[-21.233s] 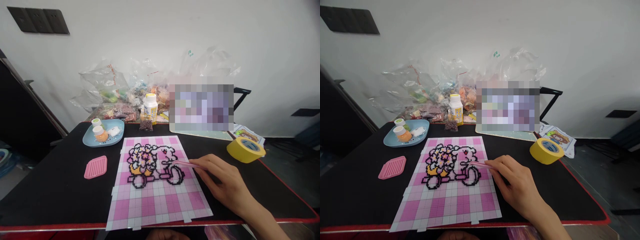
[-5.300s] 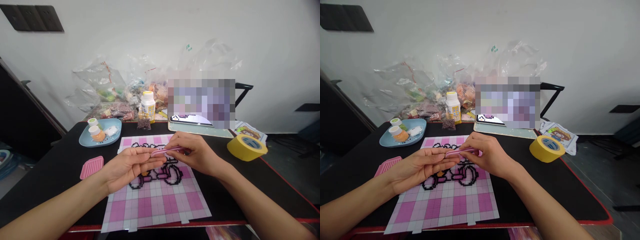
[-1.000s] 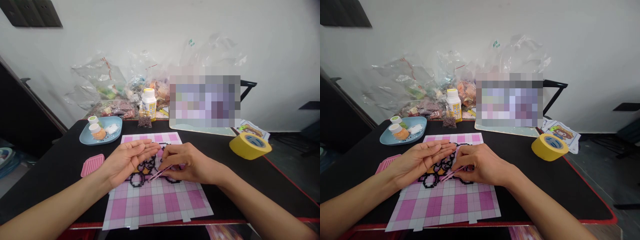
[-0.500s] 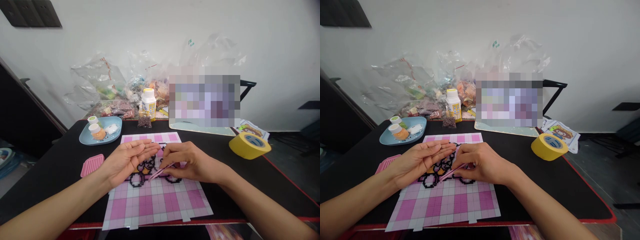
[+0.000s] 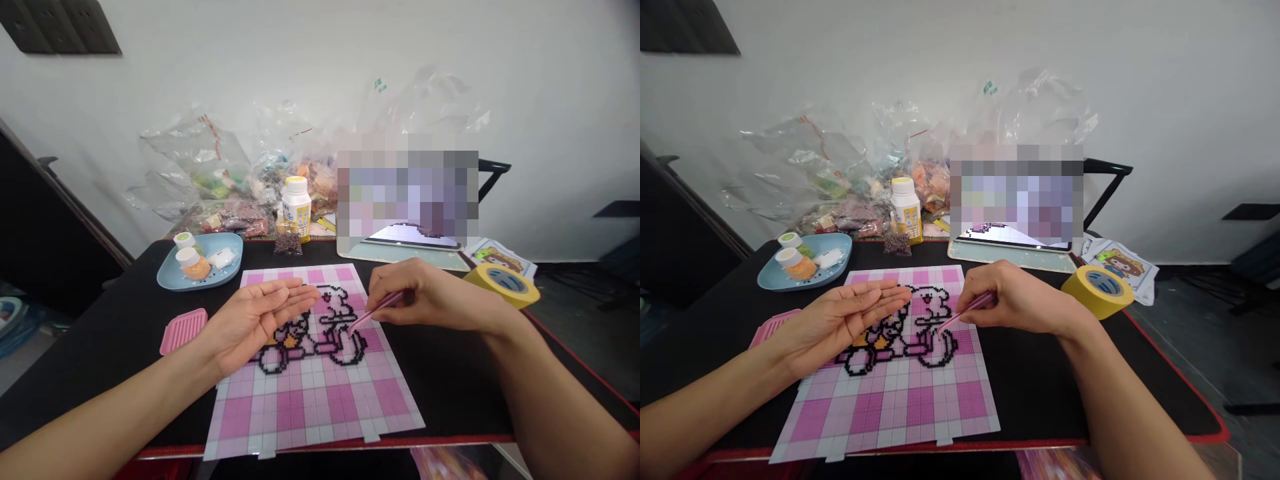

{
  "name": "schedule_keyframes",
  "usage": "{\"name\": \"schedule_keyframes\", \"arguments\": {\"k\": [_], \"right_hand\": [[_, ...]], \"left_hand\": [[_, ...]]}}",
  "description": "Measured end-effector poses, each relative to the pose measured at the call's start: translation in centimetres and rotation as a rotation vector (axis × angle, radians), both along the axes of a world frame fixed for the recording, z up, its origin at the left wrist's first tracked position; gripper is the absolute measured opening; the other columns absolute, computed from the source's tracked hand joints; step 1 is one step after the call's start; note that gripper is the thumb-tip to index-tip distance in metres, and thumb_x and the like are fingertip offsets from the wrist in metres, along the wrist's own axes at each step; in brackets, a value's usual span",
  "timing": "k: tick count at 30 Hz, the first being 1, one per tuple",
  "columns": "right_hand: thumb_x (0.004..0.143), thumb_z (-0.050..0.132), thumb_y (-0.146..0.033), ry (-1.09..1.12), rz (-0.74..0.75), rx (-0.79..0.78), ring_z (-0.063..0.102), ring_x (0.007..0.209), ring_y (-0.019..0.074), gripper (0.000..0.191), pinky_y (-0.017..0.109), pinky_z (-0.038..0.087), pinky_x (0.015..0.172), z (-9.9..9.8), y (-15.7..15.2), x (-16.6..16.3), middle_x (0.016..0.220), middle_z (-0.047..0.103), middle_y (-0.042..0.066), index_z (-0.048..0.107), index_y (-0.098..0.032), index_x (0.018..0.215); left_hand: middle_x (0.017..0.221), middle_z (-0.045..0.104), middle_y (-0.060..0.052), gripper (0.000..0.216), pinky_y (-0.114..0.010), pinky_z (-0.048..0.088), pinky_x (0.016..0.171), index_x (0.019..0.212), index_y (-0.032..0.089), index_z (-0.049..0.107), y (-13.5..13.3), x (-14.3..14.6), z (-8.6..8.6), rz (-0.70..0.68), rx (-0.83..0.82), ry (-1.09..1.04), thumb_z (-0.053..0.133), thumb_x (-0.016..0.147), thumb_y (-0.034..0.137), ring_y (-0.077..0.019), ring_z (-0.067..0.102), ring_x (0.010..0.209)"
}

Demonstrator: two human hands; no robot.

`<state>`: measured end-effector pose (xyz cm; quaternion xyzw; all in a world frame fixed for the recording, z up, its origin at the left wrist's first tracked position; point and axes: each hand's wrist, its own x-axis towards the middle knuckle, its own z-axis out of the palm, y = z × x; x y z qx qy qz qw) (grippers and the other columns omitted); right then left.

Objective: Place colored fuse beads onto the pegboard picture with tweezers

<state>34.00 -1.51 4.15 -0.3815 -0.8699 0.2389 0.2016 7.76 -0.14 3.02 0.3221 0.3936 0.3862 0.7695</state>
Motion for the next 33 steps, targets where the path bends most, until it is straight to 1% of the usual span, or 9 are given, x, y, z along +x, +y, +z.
{"name": "schedule_keyframes", "arguments": {"k": [3,5,13,22,27,33], "right_hand": [[0.081,0.067,-0.022,-0.014,0.011,-0.022,0.056,0.062,0.0072,0.008,0.017,0.043,0.054,-0.15,0.08,-0.02,0.077,0.064,0.001,0.073,-0.018,0.084],[0.081,0.066,-0.022,-0.009,0.009,-0.028,0.056,0.063,0.0069,0.008,0.017,0.043,0.054,-0.18,0.10,-0.05,0.077,0.064,0.001,0.073,-0.018,0.084],[0.080,0.067,-0.021,-0.005,0.008,-0.051,0.059,0.066,0.0081,0.008,0.018,0.045,0.056,-0.28,0.26,-0.15,0.079,0.065,0.002,0.073,-0.018,0.084],[0.081,0.067,-0.025,-0.002,0.009,-0.077,0.059,0.067,0.0088,0.010,0.018,0.046,0.058,-0.36,0.30,-0.09,0.080,0.066,0.002,0.073,-0.018,0.084],[0.080,0.067,-0.023,-0.006,0.014,-0.074,0.058,0.065,0.0079,0.009,0.018,0.045,0.056,-0.35,0.28,-0.09,0.080,0.066,0.001,0.074,-0.019,0.085],[0.080,0.067,-0.023,0.000,0.016,-0.055,0.057,0.064,0.0075,0.010,0.018,0.044,0.054,-0.41,0.28,-0.03,0.079,0.065,0.001,0.074,-0.020,0.086]], "left_hand": [[0.105,0.073,-0.020,0.025,-0.028,0.055,0.094,0.095,0.002,0.068,-0.07,-0.04,-0.01,-0.004,-0.004,-0.006,0.043,0.091,-0.001,-0.0245,0.069,0.103],[0.105,0.073,-0.019,0.025,-0.027,0.055,0.094,0.094,0.002,0.068,-0.15,-0.06,0.01,-0.005,-0.005,-0.005,0.044,0.091,-0.001,-0.0245,0.068,0.104],[0.106,0.073,-0.020,0.023,-0.031,0.051,0.101,0.095,0.001,0.068,-0.07,-0.09,0.10,-0.006,-0.004,-0.006,0.045,0.091,-0.001,-0.0248,0.068,0.105],[0.105,0.073,-0.021,0.025,-0.025,0.058,0.088,0.094,0.000,0.068,-0.16,-0.09,0.12,-0.003,-0.010,-0.026,0.044,0.092,-0.001,-0.0252,0.068,0.104],[0.105,0.073,-0.022,0.025,-0.026,0.058,0.088,0.093,-0.001,0.068,-0.15,-0.03,0.16,-0.004,-0.016,-0.019,0.043,0.092,-0.002,-0.0263,0.069,0.103],[0.102,0.073,-0.024,0.027,-0.029,0.059,0.086,0.091,-0.001,0.068,-0.19,0.10,0.20,-0.029,-0.004,-0.013,0.041,0.093,0.000,-0.0272,0.071,0.096]]}}
